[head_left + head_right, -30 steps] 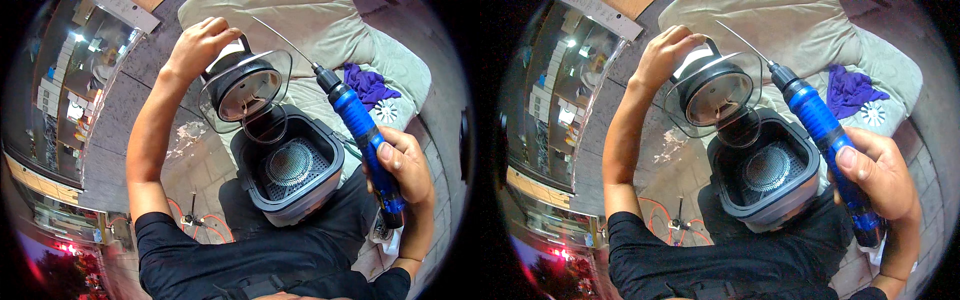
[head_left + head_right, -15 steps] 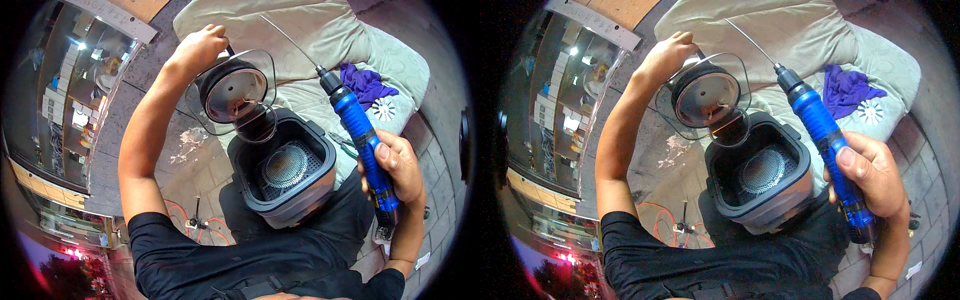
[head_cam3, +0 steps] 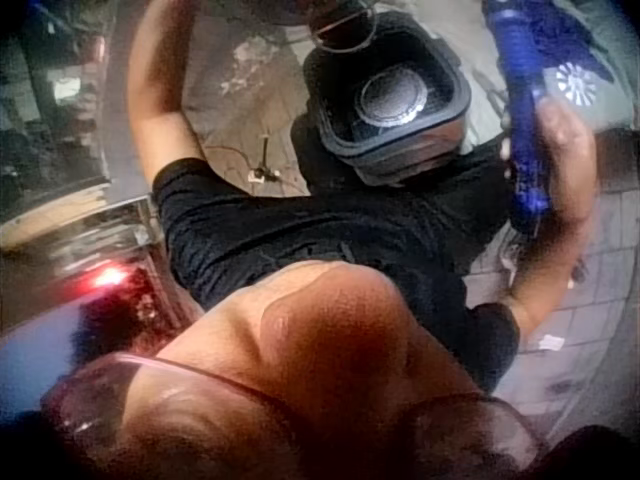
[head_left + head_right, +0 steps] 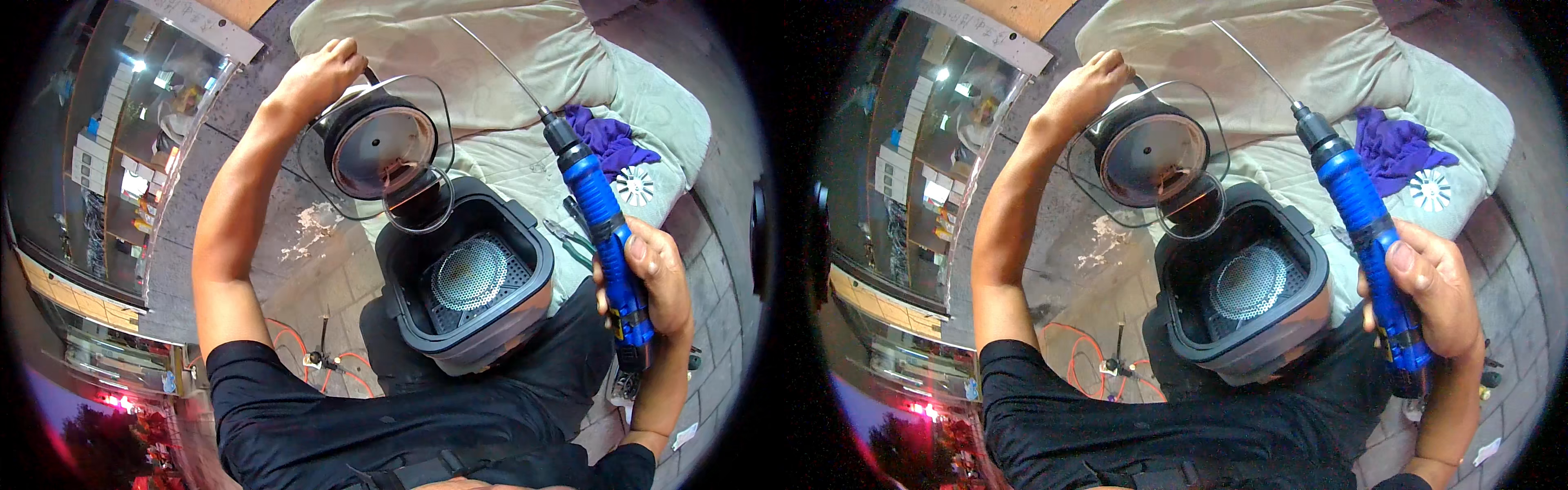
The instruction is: The person uses a blue power drill to remove screws from the lid of a white and black air fryer, then reassembles the lid and tests the unit by pressing buttons on the control panel. The person also uses a flashlight to inspect the interior and lid area.
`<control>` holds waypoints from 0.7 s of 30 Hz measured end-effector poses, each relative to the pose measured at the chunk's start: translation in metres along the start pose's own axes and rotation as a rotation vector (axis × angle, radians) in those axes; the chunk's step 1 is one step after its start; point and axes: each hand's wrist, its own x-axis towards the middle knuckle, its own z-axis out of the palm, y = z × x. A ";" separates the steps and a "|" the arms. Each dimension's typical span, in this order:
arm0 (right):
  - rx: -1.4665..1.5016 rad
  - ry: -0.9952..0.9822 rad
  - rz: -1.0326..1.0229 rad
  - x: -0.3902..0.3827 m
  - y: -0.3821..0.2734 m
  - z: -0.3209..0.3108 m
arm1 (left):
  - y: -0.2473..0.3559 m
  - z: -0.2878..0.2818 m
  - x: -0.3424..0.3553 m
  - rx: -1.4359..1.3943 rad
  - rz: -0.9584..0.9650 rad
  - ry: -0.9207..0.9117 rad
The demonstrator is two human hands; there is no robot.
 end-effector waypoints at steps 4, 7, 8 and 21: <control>0.003 -0.014 0.015 0.002 -0.001 0.000 | 0.000 0.000 -0.001 -0.014 0.011 0.003; 0.001 -0.017 0.024 0.003 0.001 -0.001 | -0.003 0.001 -0.003 -0.040 0.004 0.037; 0.009 -0.027 0.024 0.003 0.002 -0.001 | -0.004 0.002 -0.004 -0.075 -0.005 0.069; -0.028 -0.097 0.024 0.009 0.000 0.011 | -0.011 0.032 -0.021 -0.538 -0.376 0.446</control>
